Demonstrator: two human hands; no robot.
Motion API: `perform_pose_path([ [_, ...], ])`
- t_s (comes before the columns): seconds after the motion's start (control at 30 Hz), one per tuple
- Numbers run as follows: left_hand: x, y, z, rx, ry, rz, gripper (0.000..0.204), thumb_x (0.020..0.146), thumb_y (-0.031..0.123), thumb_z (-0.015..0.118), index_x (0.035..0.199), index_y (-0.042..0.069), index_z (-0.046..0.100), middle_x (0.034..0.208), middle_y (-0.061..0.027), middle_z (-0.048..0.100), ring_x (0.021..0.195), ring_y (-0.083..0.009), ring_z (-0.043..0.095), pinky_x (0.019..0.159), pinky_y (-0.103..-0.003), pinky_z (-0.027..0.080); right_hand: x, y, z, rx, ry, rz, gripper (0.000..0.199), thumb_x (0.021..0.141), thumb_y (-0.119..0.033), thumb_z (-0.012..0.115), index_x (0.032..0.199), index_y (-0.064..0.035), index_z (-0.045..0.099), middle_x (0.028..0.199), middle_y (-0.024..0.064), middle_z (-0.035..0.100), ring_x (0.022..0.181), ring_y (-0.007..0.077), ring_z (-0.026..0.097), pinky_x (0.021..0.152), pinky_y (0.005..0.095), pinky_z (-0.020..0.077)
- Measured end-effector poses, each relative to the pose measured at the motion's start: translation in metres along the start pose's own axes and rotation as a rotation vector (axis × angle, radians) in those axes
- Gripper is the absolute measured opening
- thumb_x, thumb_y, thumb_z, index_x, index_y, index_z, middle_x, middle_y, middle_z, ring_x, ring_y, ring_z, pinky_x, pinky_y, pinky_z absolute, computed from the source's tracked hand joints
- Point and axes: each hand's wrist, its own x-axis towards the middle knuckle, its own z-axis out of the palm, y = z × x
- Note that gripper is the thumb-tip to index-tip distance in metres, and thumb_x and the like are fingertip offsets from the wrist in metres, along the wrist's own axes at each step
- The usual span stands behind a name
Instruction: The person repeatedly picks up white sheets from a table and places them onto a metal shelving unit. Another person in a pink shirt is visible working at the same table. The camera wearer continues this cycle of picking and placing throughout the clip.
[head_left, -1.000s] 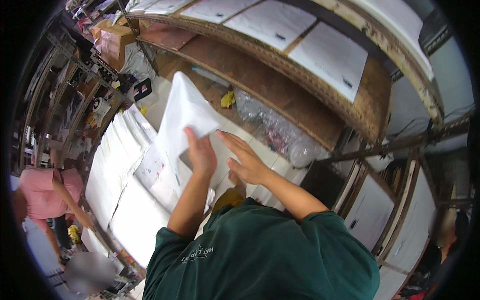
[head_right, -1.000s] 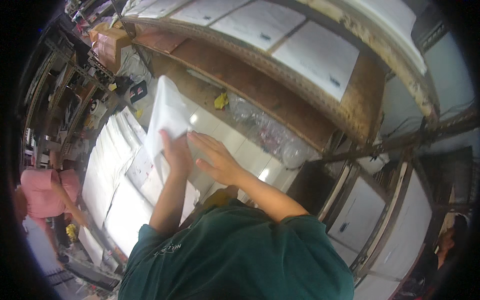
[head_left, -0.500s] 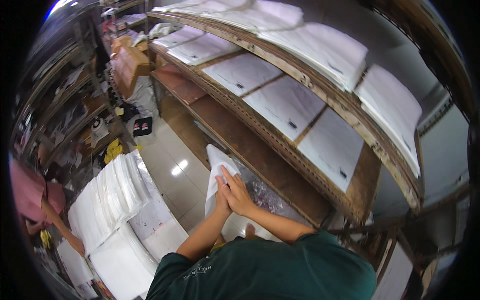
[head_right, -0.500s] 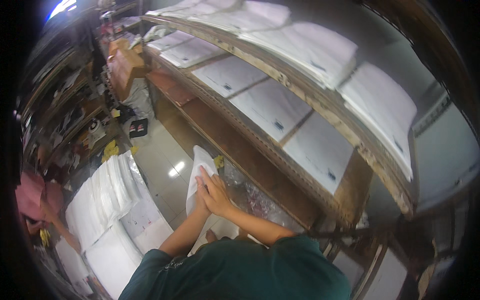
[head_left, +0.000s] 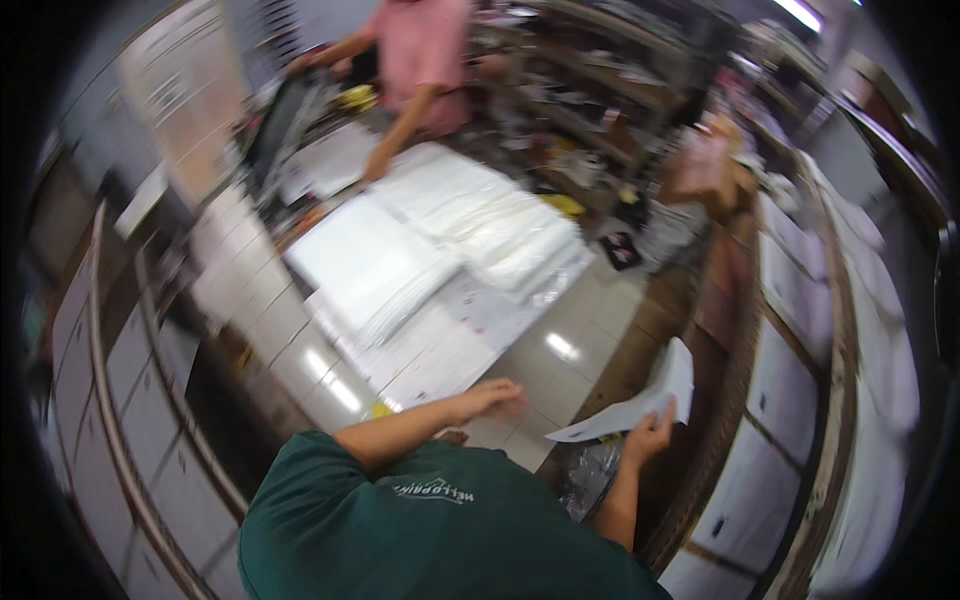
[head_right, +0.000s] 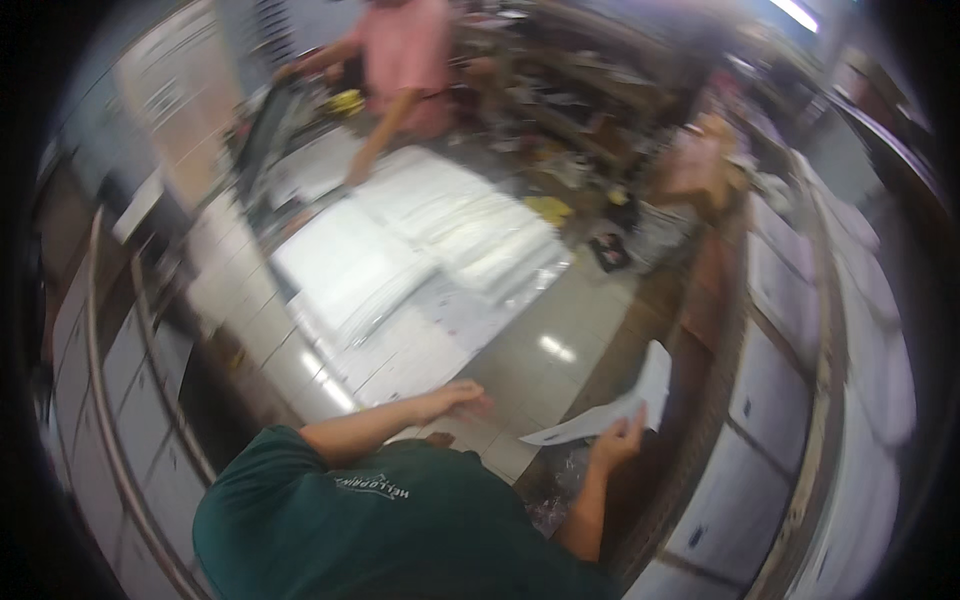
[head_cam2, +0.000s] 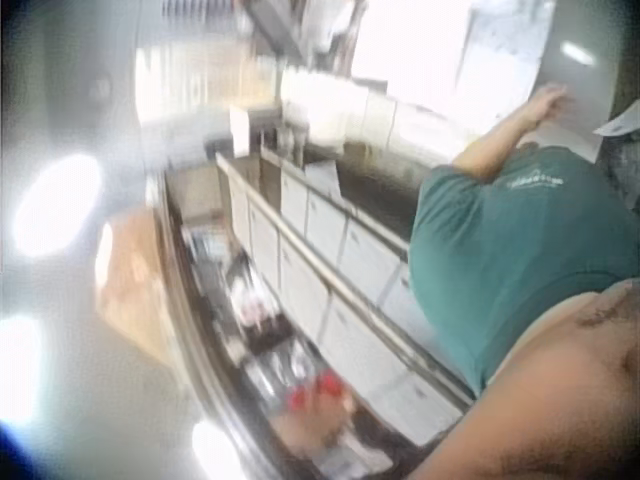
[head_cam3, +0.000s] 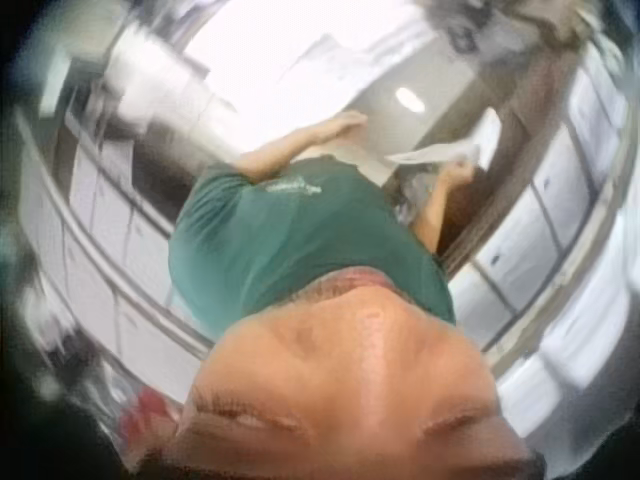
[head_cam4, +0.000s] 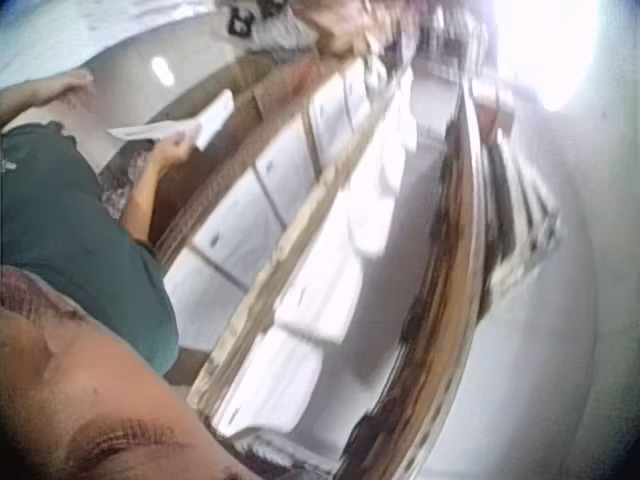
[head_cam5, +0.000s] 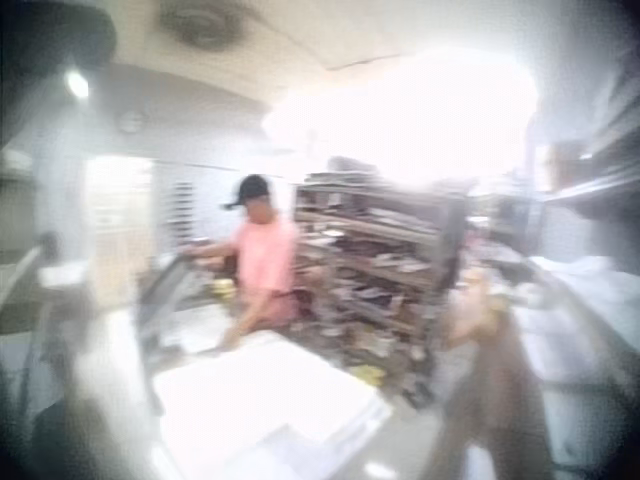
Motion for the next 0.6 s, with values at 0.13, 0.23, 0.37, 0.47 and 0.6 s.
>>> perform_pose_path([
  [0.13,-0.059,-0.059,-0.062,0.345,0.708,0.102,0.043,0.079,0.045,0.062,0.097,0.006,0.057,0.1,-0.0105,0.06,0.092,-0.0229,0.057,0.084,-0.037,0.044,0.006,0.029,0.009,-0.09,-0.125,-0.022,0.058,0.073,0.003,0.044,0.131,-0.0016,0.041,0.124,0.0252,0.049,0.112,0.039,0.049,0.093,0.0392,0.0391],
  [0.23,-0.101,-0.104,-0.082,0.607,1.077,-0.006,0.055,0.069,0.049,0.069,0.098,0.004,0.057,0.095,-0.0168,0.061,0.09,-0.0321,0.059,0.08,-0.036,0.046,0.008,0.047,0.013,-0.166,-0.288,0.065,0.062,0.071,0.002,0.044,0.133,-0.0007,0.037,0.125,0.0269,0.047,0.114,0.0403,0.047,0.096,0.04,0.0362],
  [0.37,-0.115,-0.137,-0.092,0.798,1.272,-0.123,0.06,0.067,0.046,0.07,0.11,0.007,0.054,0.123,-0.0211,0.046,0.114,-0.0348,0.045,0.089,-0.042,0.042,0.005,0.068,0.025,-0.209,-0.316,-0.029,0.063,0.069,0.001,0.044,0.132,0.0024,0.037,0.128,0.0282,0.044,0.117,0.0407,0.044,0.1,0.0394,0.0332],
  [0.47,-0.102,-0.134,-0.092,0.929,1.377,-0.087,0.068,0.067,0.047,0.07,0.12,0.009,0.05,0.136,-0.0203,0.033,0.125,-0.0371,0.03,0.097,-0.047,0.034,0.005,0.083,0.031,-0.229,-0.343,-0.029,0.065,0.068,0.005,0.045,0.132,0.0024,0.036,0.127,0.0286,0.043,0.118,0.0414,0.043,0.1,0.0405,0.0316],
  [0.6,-0.077,-0.127,-0.113,0.987,1.32,-0.063,0.083,0.063,0.055,0.069,0.129,0.012,0.044,0.143,-0.0215,0.022,0.133,-0.0414,0.016,0.106,-0.053,0.017,0.007,0.1,0.038,-0.245,-0.386,-0.067,0.068,0.068,0.006,0.048,0.134,0.0024,0.032,0.13,0.0281,0.041,0.12,0.0406,0.04,0.101,0.0401,0.0305],
])
